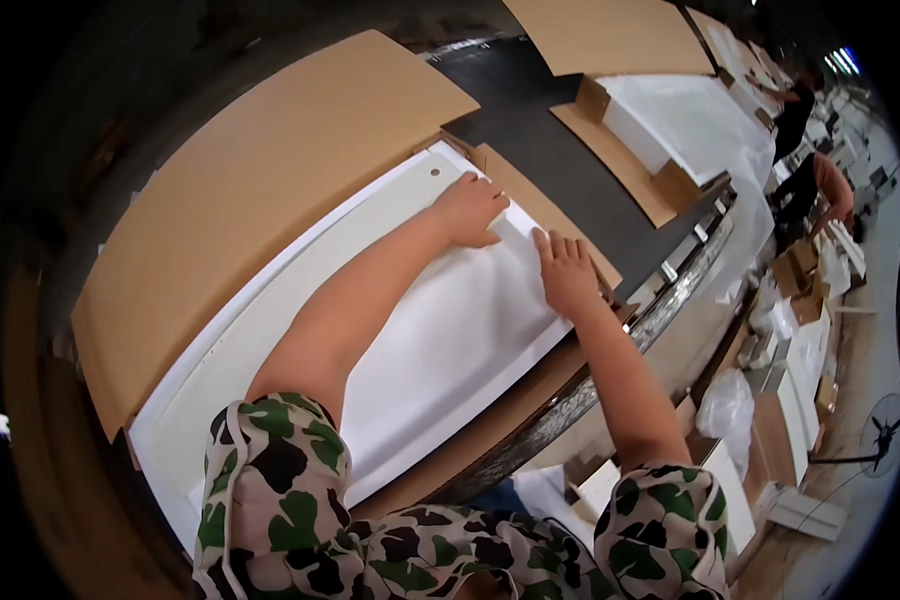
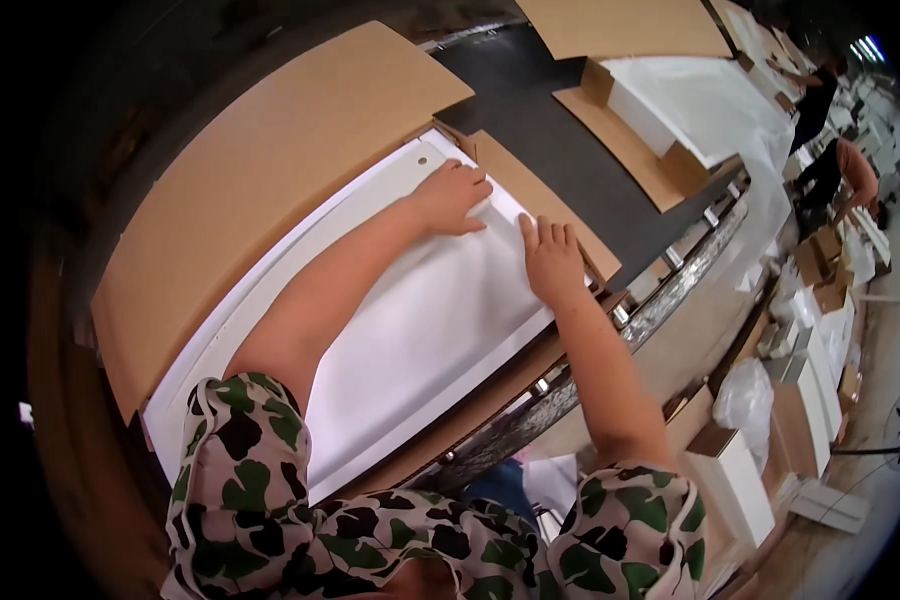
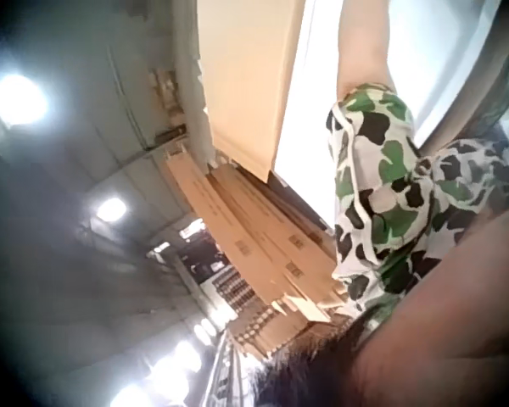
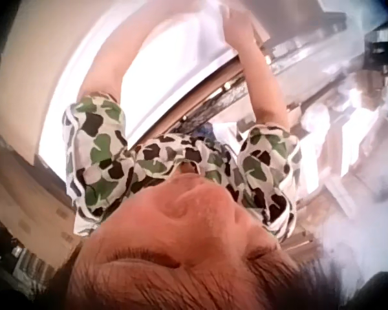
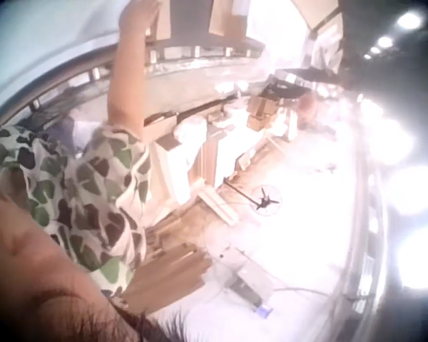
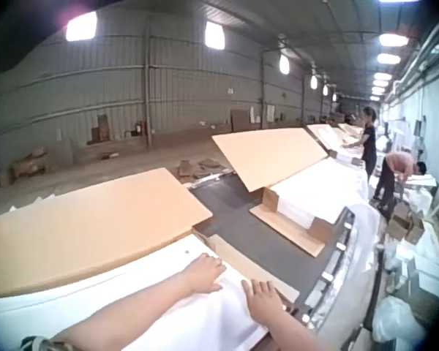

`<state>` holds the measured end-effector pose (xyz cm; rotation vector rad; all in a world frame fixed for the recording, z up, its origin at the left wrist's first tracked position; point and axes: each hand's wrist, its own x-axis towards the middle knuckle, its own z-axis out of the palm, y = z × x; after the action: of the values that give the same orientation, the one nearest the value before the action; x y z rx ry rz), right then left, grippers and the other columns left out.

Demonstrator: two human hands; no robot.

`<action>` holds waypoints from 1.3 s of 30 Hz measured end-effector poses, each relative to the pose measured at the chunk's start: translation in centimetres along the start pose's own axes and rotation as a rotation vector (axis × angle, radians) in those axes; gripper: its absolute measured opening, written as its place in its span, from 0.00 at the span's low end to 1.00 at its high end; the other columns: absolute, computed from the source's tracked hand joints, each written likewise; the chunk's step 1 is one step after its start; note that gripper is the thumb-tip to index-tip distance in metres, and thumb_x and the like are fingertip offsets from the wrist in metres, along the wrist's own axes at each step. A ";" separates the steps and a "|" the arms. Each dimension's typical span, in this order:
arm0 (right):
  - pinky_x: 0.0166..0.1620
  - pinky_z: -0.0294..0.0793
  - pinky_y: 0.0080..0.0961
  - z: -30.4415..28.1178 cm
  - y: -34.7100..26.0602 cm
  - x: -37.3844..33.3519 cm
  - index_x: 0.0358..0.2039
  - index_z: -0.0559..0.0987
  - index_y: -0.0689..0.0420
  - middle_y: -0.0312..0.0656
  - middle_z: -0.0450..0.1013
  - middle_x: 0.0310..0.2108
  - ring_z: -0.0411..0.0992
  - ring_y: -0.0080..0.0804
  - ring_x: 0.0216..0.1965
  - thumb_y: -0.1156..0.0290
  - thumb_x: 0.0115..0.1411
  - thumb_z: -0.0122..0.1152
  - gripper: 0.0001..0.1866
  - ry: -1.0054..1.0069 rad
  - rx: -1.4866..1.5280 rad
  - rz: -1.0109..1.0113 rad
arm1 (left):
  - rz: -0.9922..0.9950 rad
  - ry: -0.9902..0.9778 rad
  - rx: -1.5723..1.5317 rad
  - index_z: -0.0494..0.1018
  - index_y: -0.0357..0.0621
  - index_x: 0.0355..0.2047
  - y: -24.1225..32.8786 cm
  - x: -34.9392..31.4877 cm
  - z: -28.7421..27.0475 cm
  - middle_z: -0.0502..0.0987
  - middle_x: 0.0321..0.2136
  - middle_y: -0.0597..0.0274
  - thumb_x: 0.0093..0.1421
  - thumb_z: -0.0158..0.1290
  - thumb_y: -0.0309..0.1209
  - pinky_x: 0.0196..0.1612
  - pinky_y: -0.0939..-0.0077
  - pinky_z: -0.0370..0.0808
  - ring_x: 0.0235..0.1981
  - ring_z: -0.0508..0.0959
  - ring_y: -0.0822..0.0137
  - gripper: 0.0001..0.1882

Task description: The person places white furniture panels and protective foam into cardboard boxes on a conveyor belt. They pick up panels from the floor, align them inside the foam-lined boxes, and stack additional boxes onto the belt.

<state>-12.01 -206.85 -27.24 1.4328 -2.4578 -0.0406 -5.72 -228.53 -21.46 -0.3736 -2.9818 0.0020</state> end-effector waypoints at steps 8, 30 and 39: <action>0.58 0.51 0.37 1.2 0.8 1.4 0.57 0.59 0.55 0.46 0.62 0.51 0.62 0.42 0.50 0.73 0.56 0.41 0.26 0.060 -0.015 0.000 | -0.090 -0.261 0.074 0.72 0.45 0.39 -2.5 2.3 -2.0 0.73 0.40 0.57 0.48 0.50 0.44 0.54 0.65 0.57 0.44 0.71 0.61 0.21; 0.51 0.62 0.40 0.3 2.9 2.6 0.57 0.58 0.52 0.48 0.65 0.46 0.63 0.48 0.47 0.76 0.49 0.52 0.33 -0.079 -0.001 -0.016 | -0.532 0.170 0.302 0.61 0.50 0.55 4.9 -24.9 5.5 0.60 0.56 0.53 0.57 0.47 0.45 0.55 0.50 0.57 0.56 0.60 0.52 0.27; 0.52 0.61 0.38 -10.2 1.0 -4.3 0.50 0.68 0.55 0.52 0.63 0.51 0.60 0.50 0.51 0.63 0.54 0.59 0.24 0.383 0.489 -0.013 | -0.680 -0.179 0.286 0.54 0.46 0.58 8.4 -47.1 -1.4 0.53 0.60 0.56 0.53 0.52 0.41 0.59 0.47 0.47 0.61 0.52 0.56 0.35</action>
<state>-8.19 -201.45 -18.35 1.4617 -2.2192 0.8040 41.79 -231.96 -26.60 0.7027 -3.0471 0.4003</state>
